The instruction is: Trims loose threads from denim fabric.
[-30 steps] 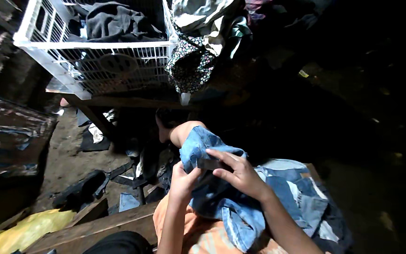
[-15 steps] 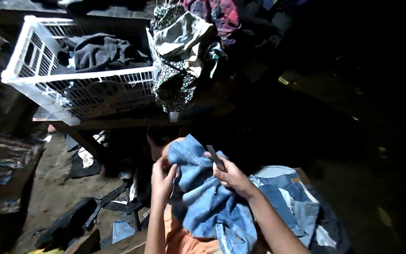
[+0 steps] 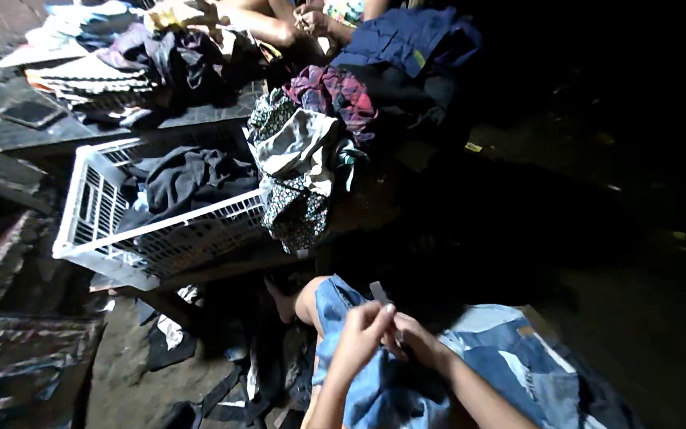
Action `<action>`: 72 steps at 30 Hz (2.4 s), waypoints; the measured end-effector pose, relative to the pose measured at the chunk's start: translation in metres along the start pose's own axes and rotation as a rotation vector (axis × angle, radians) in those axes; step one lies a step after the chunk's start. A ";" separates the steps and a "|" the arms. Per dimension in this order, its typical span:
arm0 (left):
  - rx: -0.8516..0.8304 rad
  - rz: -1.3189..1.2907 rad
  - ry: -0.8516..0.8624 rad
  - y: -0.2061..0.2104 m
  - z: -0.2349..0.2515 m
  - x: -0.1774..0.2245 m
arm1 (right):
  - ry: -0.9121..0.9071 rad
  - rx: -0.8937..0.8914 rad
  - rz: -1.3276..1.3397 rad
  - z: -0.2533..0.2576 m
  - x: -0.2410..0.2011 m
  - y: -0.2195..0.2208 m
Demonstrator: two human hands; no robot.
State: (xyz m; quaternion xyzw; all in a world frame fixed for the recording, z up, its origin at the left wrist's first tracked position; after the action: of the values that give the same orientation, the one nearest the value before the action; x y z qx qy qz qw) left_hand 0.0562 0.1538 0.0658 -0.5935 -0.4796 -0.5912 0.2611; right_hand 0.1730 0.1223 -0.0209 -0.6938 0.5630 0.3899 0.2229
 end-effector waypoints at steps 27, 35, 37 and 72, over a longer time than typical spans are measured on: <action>0.049 -0.086 0.082 -0.033 -0.014 -0.102 | 0.092 0.072 0.052 0.021 0.012 0.004; 0.112 -0.162 0.090 -0.034 -0.018 -0.102 | 0.119 0.060 0.019 0.023 0.010 0.008; 0.187 -0.249 -0.015 -0.032 -0.019 -0.097 | 0.171 0.059 0.001 0.021 0.010 0.009; 0.276 -0.697 0.106 -0.003 0.063 0.090 | -0.329 0.193 -0.643 0.050 -0.277 -0.037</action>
State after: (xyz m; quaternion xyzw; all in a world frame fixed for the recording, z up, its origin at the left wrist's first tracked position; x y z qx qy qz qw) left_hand 0.0674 0.2337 0.1405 -0.3223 -0.7139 -0.6043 0.1462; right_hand 0.1764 0.3375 0.1640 -0.7390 0.3069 0.3514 0.4859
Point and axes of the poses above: each hand's wrist, its own z-axis towards the middle knuckle, its own y-axis out of the palm, x = y × z, the point moved 6 cm from there along z, towards the middle knuckle, and after that the axes turned 13 degrees about -z, right-handed, at the moved point
